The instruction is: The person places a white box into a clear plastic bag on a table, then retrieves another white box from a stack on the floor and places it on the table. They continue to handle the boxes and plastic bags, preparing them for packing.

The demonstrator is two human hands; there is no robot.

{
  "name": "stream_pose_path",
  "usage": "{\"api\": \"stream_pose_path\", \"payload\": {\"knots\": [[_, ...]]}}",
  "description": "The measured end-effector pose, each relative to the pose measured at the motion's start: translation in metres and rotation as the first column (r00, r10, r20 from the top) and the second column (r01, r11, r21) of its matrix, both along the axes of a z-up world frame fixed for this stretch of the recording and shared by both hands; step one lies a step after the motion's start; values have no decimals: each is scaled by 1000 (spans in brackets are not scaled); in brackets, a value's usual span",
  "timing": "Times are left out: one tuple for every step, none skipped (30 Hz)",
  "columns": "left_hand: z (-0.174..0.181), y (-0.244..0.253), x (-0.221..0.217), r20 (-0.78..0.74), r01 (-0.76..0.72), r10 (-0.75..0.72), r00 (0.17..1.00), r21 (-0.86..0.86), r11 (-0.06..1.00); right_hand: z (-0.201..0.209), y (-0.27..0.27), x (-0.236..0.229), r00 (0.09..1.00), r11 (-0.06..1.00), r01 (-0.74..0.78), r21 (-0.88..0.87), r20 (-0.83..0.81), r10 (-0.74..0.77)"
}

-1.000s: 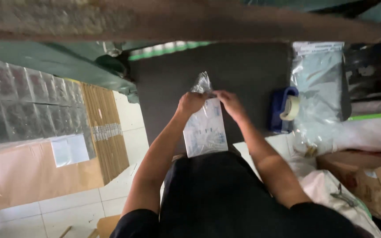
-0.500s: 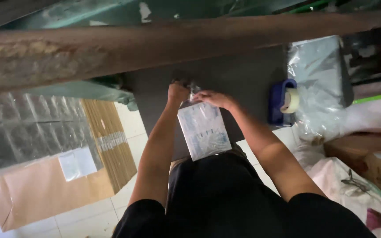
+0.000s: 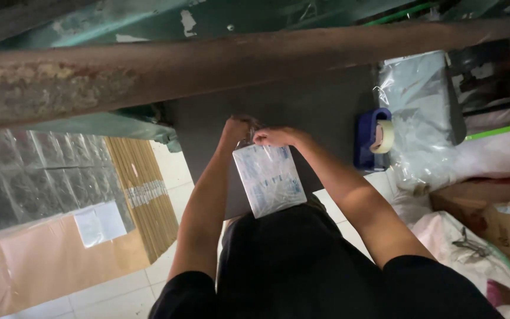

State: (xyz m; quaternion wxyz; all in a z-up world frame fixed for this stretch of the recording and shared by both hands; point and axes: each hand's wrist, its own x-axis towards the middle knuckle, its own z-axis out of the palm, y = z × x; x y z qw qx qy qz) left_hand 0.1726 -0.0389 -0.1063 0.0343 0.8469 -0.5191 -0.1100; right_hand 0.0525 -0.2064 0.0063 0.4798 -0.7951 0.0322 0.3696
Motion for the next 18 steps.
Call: {"api": "stream_pose_path", "payload": {"knots": [[29,0,-11,-171,-101,91,981,-51,994,-31,-2,0,994,999,-54,-7,94,54],[59,-1,-21,-340,-207,167,926,-86,974,-62,-4,0,977,994,-107,-18,186,108],[40,5,-26,-338,-214,174,925,-86,973,-23,-3,-5,975,993,-114,-18,188,115],[22,11,-30,-459,-406,353,815,-16,914,17,-2,-10,981,999,-26,28,195,20],[2,15,-34,-559,-573,509,655,72,816,56,-2,-15,978,996,59,72,198,-72],[27,20,-49,-558,-582,515,650,69,810,78,-6,-21,978,996,48,70,200,-61],[52,27,-70,-494,-526,463,736,14,851,98,-8,-30,949,985,164,53,264,-172],[76,34,-92,-421,-461,406,811,-34,887,119,-11,-39,902,959,279,46,329,-278],[104,38,-100,-432,-469,412,802,-29,883,105,-7,-38,909,962,271,42,318,-270],[133,41,-108,-356,-380,336,872,-60,923,92,-3,-38,945,965,158,-209,316,-86],[162,42,-110,-267,-282,250,931,-92,955,79,-1,-33,955,893,42,-448,279,95],[150,43,-113,-271,-288,254,929,-97,953,60,5,-42,956,891,35,-453,276,103],[139,46,-111,-294,-321,283,913,-90,943,41,12,-45,912,835,5,-550,344,221],[128,48,-110,-318,-353,311,896,-83,932,22,19,-48,852,768,-10,-641,396,342],[124,48,-107,-318,-365,323,891,-81,928,3,22,-45,849,769,-20,-639,396,351],[120,48,-104,-349,-407,354,868,-91,909,-16,25,-41,814,765,-22,-644,432,387],[116,45,-101,-379,-445,379,844,-102,890,-34,26,-38,778,760,-19,-650,467,420],[107,46,-96,-380,-452,384,841,-103,886,-35,27,-42,775,759,-25,-651,467,426]]}}
